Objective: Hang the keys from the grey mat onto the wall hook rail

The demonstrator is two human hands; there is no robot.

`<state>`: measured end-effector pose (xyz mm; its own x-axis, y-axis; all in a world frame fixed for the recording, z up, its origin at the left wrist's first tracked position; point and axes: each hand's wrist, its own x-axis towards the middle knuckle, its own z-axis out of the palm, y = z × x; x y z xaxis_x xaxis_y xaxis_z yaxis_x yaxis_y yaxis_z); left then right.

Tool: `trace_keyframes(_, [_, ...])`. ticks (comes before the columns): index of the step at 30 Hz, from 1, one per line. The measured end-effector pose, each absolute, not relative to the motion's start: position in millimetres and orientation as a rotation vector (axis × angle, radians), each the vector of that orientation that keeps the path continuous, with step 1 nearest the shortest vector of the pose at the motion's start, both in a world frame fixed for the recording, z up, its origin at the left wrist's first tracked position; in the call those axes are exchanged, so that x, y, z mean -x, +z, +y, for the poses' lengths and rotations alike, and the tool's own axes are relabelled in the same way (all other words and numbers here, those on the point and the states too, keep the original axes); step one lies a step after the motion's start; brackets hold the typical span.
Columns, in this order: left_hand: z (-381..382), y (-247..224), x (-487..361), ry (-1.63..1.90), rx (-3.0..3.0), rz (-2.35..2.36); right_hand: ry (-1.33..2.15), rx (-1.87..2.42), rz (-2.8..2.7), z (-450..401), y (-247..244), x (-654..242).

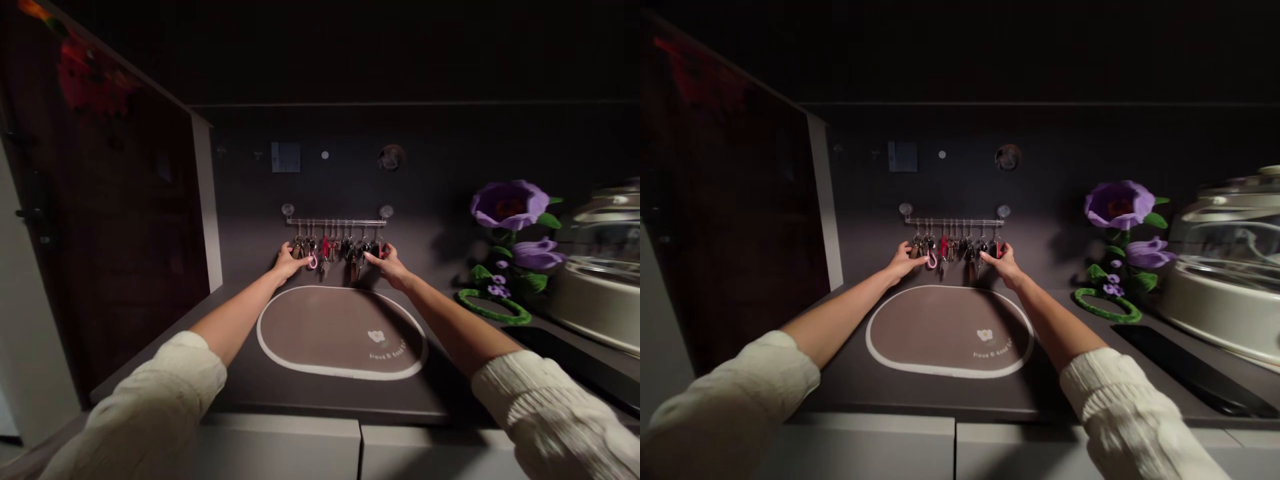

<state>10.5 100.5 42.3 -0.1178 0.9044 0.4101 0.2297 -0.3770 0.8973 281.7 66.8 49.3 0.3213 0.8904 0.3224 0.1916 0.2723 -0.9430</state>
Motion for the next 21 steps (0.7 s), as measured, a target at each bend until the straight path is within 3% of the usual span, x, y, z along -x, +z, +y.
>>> trace_keyframes(6, [123, 39, -36, 1.548, -1.301, 0.823, 0.809, 1.072, -1.175, 73, 51, -263])
trace_keyframes(21, [113, 55, -63, 1.212, -0.967, 0.418, 0.916, 0.892, -0.979, 108, 50, -236])
